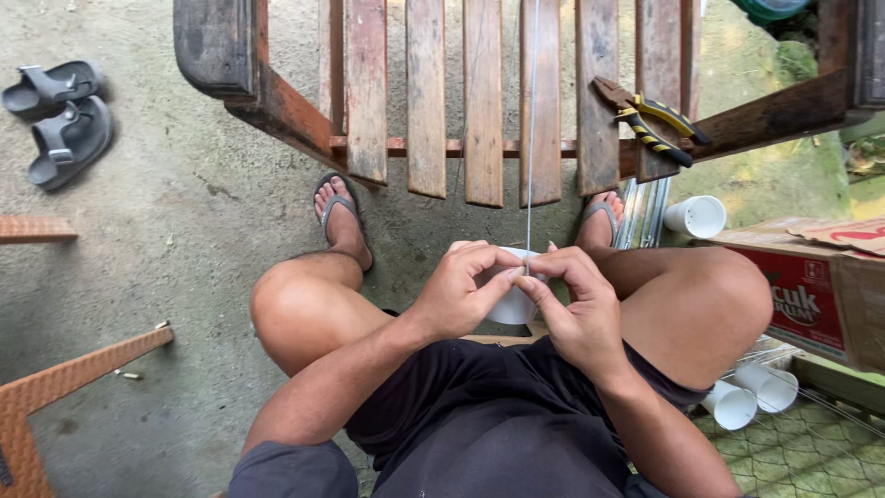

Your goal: The person inserts metal wires through holes in a white plastic cup, bends the wire ends to secure them, and uses pliers to tighten the connections. The person repeats this process for multiple wires and then places the finished unit aside.

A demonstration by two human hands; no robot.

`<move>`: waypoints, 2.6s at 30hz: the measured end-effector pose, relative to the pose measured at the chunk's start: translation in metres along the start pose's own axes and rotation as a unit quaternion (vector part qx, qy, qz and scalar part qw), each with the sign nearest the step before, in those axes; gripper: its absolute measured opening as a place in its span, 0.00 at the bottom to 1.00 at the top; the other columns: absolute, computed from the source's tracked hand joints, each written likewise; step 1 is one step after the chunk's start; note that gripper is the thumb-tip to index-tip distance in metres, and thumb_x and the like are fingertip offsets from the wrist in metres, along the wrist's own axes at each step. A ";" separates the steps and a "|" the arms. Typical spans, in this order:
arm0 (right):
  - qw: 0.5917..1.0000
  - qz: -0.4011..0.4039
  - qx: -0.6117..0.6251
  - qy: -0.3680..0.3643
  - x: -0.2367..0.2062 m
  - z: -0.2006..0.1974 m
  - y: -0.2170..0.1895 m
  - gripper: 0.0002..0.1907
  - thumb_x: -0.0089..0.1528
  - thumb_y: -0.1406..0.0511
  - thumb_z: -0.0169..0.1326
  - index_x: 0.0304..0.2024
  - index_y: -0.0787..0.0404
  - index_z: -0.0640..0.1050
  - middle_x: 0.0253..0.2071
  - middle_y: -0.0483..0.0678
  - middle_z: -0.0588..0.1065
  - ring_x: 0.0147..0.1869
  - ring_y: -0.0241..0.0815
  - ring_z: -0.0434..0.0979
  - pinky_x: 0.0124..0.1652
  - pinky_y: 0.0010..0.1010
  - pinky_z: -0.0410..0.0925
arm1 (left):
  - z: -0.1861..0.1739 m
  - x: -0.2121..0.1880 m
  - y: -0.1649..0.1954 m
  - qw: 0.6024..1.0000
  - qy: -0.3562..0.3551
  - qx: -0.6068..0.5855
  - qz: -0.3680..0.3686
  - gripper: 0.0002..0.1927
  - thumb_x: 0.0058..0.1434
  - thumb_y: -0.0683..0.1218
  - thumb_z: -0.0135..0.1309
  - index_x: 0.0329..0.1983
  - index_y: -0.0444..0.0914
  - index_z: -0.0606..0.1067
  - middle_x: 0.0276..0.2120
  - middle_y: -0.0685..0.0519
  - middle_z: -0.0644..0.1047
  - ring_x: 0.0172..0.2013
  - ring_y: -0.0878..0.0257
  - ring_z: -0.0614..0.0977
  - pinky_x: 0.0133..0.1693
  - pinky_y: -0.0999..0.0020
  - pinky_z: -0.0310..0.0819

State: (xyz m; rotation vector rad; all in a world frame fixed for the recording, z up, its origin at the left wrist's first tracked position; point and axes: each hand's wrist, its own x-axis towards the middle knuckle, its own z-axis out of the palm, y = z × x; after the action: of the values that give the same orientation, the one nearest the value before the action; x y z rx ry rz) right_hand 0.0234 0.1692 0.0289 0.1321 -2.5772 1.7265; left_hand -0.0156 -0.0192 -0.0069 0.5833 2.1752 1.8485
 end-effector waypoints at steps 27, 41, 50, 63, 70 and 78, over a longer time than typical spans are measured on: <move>0.994 0.091 0.024 -0.059 -0.004 -0.012 -0.002 0.11 0.61 0.67 0.63 0.45 0.66 0.81 0.42 0.45 0.80 0.46 0.33 0.79 0.48 0.24 0.72 | 0.000 -0.014 0.000 0.988 -0.040 -0.137 -0.064 0.12 0.68 0.43 0.55 0.52 0.34 0.71 0.44 0.50 0.80 0.46 0.66 0.81 0.49 0.70 0.76; 0.981 0.143 0.091 -0.092 0.011 -0.009 0.022 0.09 0.66 0.68 0.58 0.47 0.68 0.79 0.43 0.44 0.80 0.47 0.29 0.78 0.48 0.21 0.72 | -0.003 -0.005 -0.010 0.990 -0.025 -0.136 0.009 0.07 0.71 0.41 0.52 0.49 0.33 0.71 0.39 0.48 0.80 0.42 0.65 0.83 0.44 0.67 0.78; 0.959 0.194 0.160 -0.134 0.019 -0.015 0.034 0.10 0.65 0.68 0.58 0.46 0.69 0.79 0.42 0.44 0.79 0.46 0.30 0.77 0.46 0.22 0.71 | -0.002 -0.008 -0.020 0.982 -0.050 -0.175 -0.042 0.09 0.73 0.44 0.51 0.51 0.35 0.70 0.43 0.51 0.79 0.46 0.67 0.80 0.49 0.69 0.77; 0.962 0.184 0.148 -0.134 0.004 -0.012 0.036 0.11 0.67 0.66 0.57 0.47 0.67 0.79 0.40 0.43 0.79 0.42 0.28 0.76 0.41 0.21 0.71 | 0.005 -0.012 -0.013 0.975 -0.041 -0.199 -0.090 0.10 0.71 0.45 0.52 0.51 0.35 0.71 0.42 0.52 0.77 0.43 0.69 0.78 0.45 0.71 0.76; 0.962 0.187 0.134 -0.146 -0.002 -0.018 0.040 0.12 0.67 0.64 0.56 0.48 0.67 0.80 0.39 0.43 0.80 0.42 0.28 0.76 0.42 0.21 0.71 | 0.011 -0.017 -0.011 0.980 -0.029 -0.171 -0.100 0.11 0.70 0.46 0.54 0.50 0.35 0.72 0.42 0.53 0.78 0.44 0.69 0.78 0.47 0.71 0.75; 0.963 0.178 0.129 -0.155 0.000 -0.021 0.043 0.11 0.68 0.64 0.55 0.46 0.66 0.80 0.38 0.42 0.79 0.42 0.28 0.75 0.42 0.21 0.71 | 0.012 -0.015 -0.010 0.982 -0.021 -0.156 -0.100 0.11 0.70 0.48 0.55 0.48 0.36 0.73 0.41 0.54 0.78 0.43 0.70 0.78 0.46 0.72 0.75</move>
State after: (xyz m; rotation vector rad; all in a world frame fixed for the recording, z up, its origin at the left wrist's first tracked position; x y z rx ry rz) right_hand 0.0186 0.2050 -0.0028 -0.0656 -2.7035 2.3392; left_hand 0.0014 -0.0163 -0.0200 0.3232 1.7895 1.9894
